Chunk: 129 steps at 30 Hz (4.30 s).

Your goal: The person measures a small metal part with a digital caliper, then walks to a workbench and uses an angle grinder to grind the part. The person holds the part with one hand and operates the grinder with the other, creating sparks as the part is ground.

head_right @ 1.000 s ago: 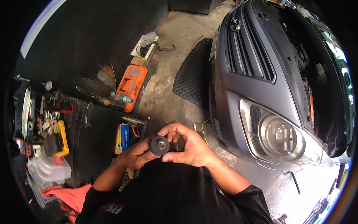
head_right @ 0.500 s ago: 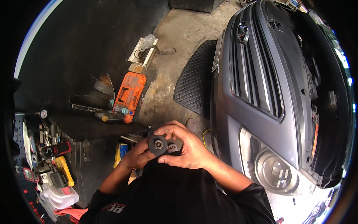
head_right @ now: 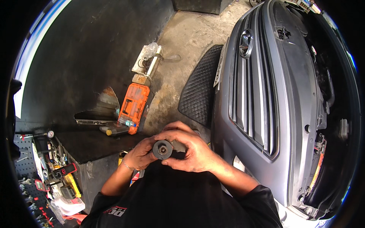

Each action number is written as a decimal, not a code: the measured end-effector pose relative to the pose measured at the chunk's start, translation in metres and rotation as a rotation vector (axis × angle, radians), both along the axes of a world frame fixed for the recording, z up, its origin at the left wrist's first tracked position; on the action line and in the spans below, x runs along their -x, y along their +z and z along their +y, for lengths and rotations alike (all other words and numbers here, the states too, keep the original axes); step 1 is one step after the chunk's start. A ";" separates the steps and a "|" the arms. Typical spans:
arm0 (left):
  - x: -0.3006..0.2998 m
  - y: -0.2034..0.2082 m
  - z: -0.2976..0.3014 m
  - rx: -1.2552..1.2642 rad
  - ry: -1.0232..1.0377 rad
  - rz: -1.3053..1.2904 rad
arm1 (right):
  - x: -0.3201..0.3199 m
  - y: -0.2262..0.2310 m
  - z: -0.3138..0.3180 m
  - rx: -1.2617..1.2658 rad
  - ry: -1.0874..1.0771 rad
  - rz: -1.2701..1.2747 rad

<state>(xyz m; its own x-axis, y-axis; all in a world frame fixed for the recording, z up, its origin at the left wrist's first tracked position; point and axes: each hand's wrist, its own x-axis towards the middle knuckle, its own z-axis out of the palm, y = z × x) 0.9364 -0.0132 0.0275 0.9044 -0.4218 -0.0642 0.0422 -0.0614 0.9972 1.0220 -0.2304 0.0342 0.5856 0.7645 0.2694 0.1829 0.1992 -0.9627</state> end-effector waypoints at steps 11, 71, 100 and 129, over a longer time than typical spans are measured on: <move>-0.040 -0.006 -0.008 -0.193 -0.050 -0.038 | -0.026 0.002 -0.020 -0.074 -0.123 0.076; -0.076 -0.022 0.002 -0.232 -0.132 0.116 | -0.044 -0.022 -0.016 0.211 -0.258 0.073; -0.459 -0.023 0.327 -0.274 -0.119 -0.007 | -0.421 -0.023 0.290 0.249 -0.214 0.080; -1.144 -0.031 0.232 -0.428 -0.130 -0.007 | -1.056 -0.031 0.193 0.343 -0.463 0.158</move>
<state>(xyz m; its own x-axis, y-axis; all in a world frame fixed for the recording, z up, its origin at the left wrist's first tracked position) 2.0804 0.2192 -0.0035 0.8468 -0.4685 -0.2520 0.0005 -0.4731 0.8810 2.0778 -0.0374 0.0037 0.8914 0.4484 -0.0652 0.0259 -0.1939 -0.9807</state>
